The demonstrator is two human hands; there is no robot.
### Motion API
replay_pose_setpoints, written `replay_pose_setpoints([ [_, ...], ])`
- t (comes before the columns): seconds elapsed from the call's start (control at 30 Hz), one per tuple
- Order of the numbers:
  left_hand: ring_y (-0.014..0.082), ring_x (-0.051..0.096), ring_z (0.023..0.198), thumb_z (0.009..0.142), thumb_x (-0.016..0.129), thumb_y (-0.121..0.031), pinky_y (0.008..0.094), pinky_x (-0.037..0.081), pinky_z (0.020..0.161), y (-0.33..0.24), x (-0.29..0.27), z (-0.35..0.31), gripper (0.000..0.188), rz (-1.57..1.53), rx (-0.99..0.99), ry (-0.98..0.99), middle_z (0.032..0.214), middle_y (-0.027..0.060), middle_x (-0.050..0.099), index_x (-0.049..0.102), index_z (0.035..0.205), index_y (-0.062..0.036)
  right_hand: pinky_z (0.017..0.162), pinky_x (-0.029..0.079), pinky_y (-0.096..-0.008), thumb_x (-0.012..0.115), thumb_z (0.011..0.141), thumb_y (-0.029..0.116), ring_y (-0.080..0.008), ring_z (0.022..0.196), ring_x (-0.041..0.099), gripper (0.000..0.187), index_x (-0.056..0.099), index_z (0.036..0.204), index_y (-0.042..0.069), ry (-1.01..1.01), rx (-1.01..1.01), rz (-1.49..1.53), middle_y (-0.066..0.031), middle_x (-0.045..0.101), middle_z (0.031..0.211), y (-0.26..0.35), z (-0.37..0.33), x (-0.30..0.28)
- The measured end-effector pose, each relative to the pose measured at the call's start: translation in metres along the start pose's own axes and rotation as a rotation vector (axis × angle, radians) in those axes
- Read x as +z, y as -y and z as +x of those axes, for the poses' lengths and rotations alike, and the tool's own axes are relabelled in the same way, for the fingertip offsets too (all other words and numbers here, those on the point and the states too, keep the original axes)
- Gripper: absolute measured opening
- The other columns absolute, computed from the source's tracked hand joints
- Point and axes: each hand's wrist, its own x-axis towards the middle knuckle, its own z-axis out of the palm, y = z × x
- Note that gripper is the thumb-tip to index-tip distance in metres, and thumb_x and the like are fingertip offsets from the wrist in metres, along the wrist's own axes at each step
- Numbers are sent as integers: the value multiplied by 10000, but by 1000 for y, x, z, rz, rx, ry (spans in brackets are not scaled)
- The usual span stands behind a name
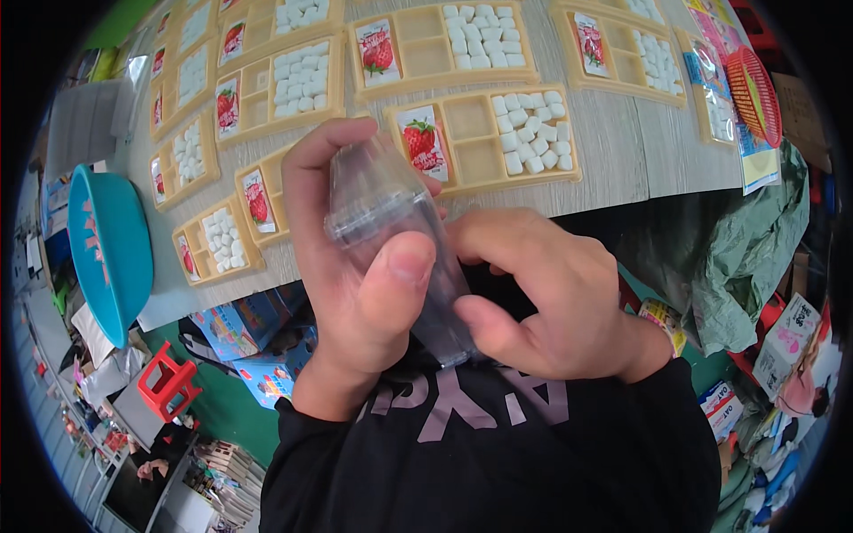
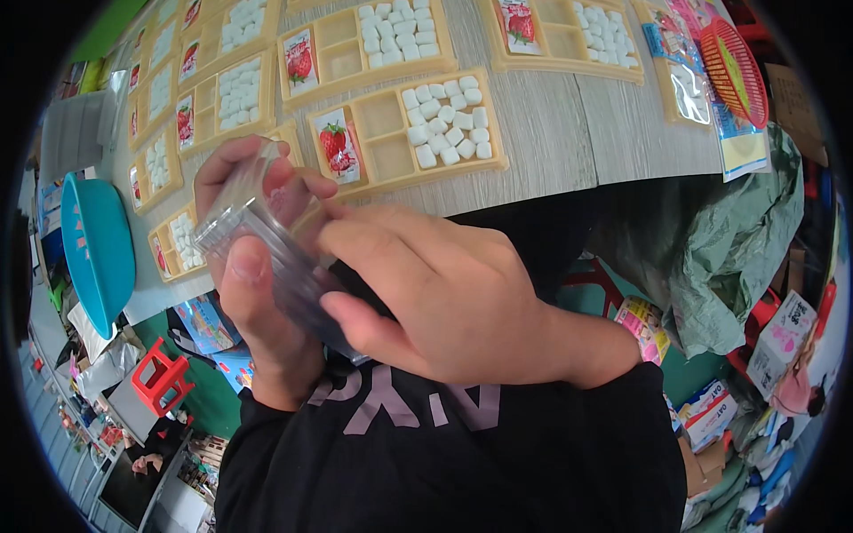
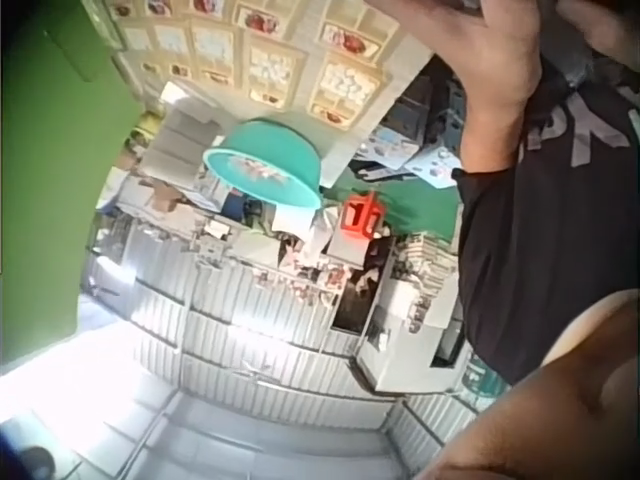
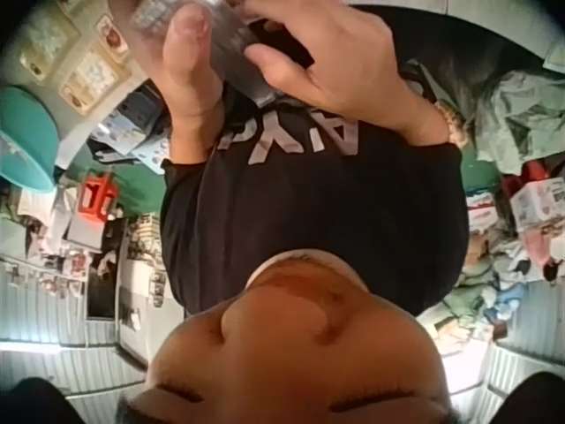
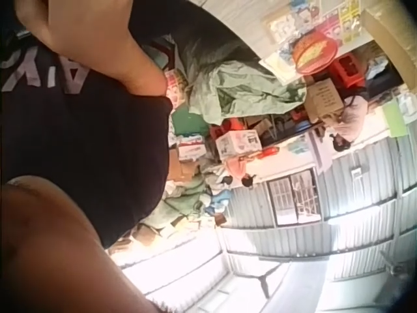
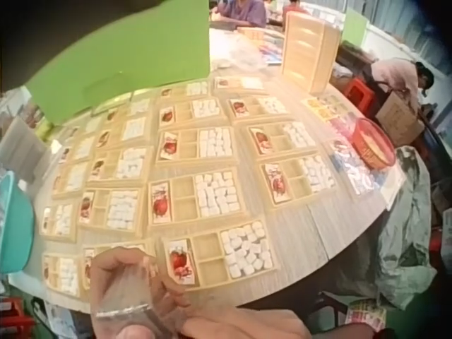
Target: The recorder is separating and preparing clear plastic packaging bags for small toy or food trays.
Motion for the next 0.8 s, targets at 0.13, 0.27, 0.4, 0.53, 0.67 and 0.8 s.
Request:
replay_pose_setpoints([
  [0.13,142,538,905,769,768,-417,283,470,784,8,-7,3,805,104,86,-60,1040,68,529,355,1360,-59,637,558,-284,739,746,71,-229,689,674,402,621,1115,-33,64,30,-34,-142,682,876,3,1,1],
  [0.27,129,525,901,779,778,-329,267,459,771,6,-4,2,760,42,89,-27,1047,60,512,356,1353,-63,642,566,-286,740,744,63,-229,687,680,422,618,1135,-42,44,17,-32,-144,687,859,0,-1,4],
  [0.4,184,605,845,756,752,-435,290,520,740,4,-3,0,781,157,93,-29,1039,130,586,394,1320,-30,655,579,-297,736,753,48,-238,736,699,441,609,1162,-58,14,15,-21,-154,697,900,-1,-2,6],
  [0.53,168,603,816,757,763,-434,268,510,721,4,-3,2,780,174,123,-29,990,127,603,396,1323,-43,661,584,-304,715,774,26,-241,762,707,436,594,1181,-77,35,35,28,-167,699,931,-3,-2,5],
  [0.67,166,606,803,760,773,-427,267,511,706,4,-4,2,790,191,142,-19,997,131,605,387,1330,-40,663,585,-306,693,788,10,-242,769,709,427,582,1190,-87,60,50,38,-176,698,941,-1,0,2],
  [0.8,166,607,804,756,780,-426,269,511,706,4,-5,3,801,208,160,-13,996,130,604,381,1334,-40,668,584,-303,676,806,12,-234,765,713,405,577,1186,-90,77,75,61,-181,700,938,1,2,0],
])
